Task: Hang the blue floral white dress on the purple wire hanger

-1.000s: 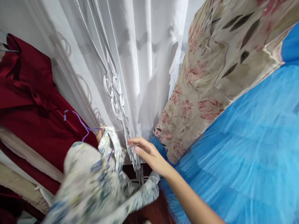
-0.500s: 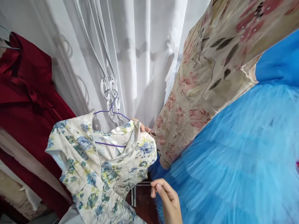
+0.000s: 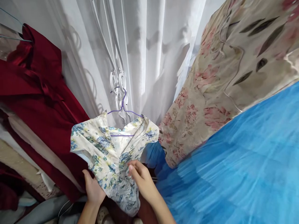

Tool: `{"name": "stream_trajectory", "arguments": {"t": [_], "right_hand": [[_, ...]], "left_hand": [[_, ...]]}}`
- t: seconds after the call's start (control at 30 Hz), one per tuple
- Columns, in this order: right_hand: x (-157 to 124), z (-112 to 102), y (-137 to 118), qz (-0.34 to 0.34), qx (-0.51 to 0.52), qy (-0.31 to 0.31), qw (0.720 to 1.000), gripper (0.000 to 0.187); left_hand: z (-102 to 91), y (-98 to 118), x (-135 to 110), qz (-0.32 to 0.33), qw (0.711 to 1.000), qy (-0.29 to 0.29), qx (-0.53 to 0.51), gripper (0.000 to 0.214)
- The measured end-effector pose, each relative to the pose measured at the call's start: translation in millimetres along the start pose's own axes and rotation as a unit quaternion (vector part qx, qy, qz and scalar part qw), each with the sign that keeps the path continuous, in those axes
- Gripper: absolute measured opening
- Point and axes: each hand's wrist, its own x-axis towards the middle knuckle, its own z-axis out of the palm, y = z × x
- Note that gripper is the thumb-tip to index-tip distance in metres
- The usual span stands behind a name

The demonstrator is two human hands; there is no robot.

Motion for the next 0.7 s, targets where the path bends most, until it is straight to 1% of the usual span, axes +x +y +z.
{"name": "stream_trajectory", "arguments": {"t": [0.07, 0.13, 0.2, 0.3, 0.33, 0.37, 0.4, 0.43, 0.47, 0.5, 0.53, 0.6, 0.63, 0.67, 0.7], "right_hand": [[19.8, 13.7, -2.7, -0.024, -0.065, -0.014, 0.997, 0.033], [34.2, 24.2, -1.3, -0.038, -0.124, 0.000, 0.992, 0.033], [41.9, 29.0, 2.1, -0.040, -0.161, 0.024, 0.986, 0.035], [43.0, 26.7, 5.8, -0.012, -0.176, 0.035, 0.984, 0.037], [41.7, 25.1, 5.9, 0.002, -0.166, 0.039, 0.985, 0.038], [40.1, 23.9, 5.4, 0.013, -0.149, 0.048, 0.988, 0.038], [38.4, 23.6, 4.4, 0.019, -0.128, 0.058, 0.990, 0.038], [36.9, 24.3, 3.2, 0.023, -0.103, 0.067, 0.992, 0.039], [35.7, 26.1, 1.7, 0.028, -0.076, 0.073, 0.994, 0.038], [34.7, 28.8, 0.3, 0.036, -0.049, 0.073, 0.995, 0.037], [34.0, 32.2, -1.2, 0.044, -0.023, 0.069, 0.996, 0.035], [33.4, 39.3, -4.2, 0.063, 0.022, 0.058, 0.996, 0.028], [33.7, 42.1, -6.1, 0.068, 0.039, 0.055, 0.995, 0.026], [34.8, 43.7, -8.6, 0.069, 0.053, 0.057, 0.995, 0.024], [36.9, 43.9, -12.1, 0.069, 0.065, 0.065, 0.993, 0.023]], "left_hand": [[-1.7, -6.1, -9.2, -0.022, 1.000, 0.005, -0.018, 0.066], [-0.5, -9.4, -12.9, -0.028, 0.999, 0.020, -0.025, 0.070], [-0.2, -10.3, -10.2, -0.025, 0.999, 0.032, -0.012, 0.064], [-6.9, -12.5, 1.0, -0.013, 0.998, 0.058, 0.026, 0.048], [-10.4, -14.5, 5.0, 0.011, 0.995, 0.087, 0.043, 0.046], [-13.4, -17.2, 8.5, 0.054, 0.988, 0.131, 0.062, 0.045], [-15.4, -20.3, 11.3, 0.108, 0.974, 0.177, 0.087, 0.045], [-15.8, -23.6, 13.2, 0.165, 0.956, 0.211, 0.116, 0.045], [-14.4, -26.7, 14.5, 0.213, 0.940, 0.217, 0.152, 0.042], [-11.0, -29.4, 15.3, 0.244, 0.932, 0.187, 0.193, 0.039], [-6.0, -31.3, 16.0, 0.251, 0.931, 0.125, 0.232, 0.034], [7.2, -32.4, 18.5, 0.216, 0.932, -0.027, 0.289, 0.024], [14.0, -31.6, 20.6, 0.194, 0.930, -0.084, 0.301, 0.021], [20.2, -30.1, 23.4, 0.177, 0.928, -0.122, 0.305, 0.019], [25.1, -28.0, 26.7, 0.168, 0.927, -0.145, 0.302, 0.016]]}}
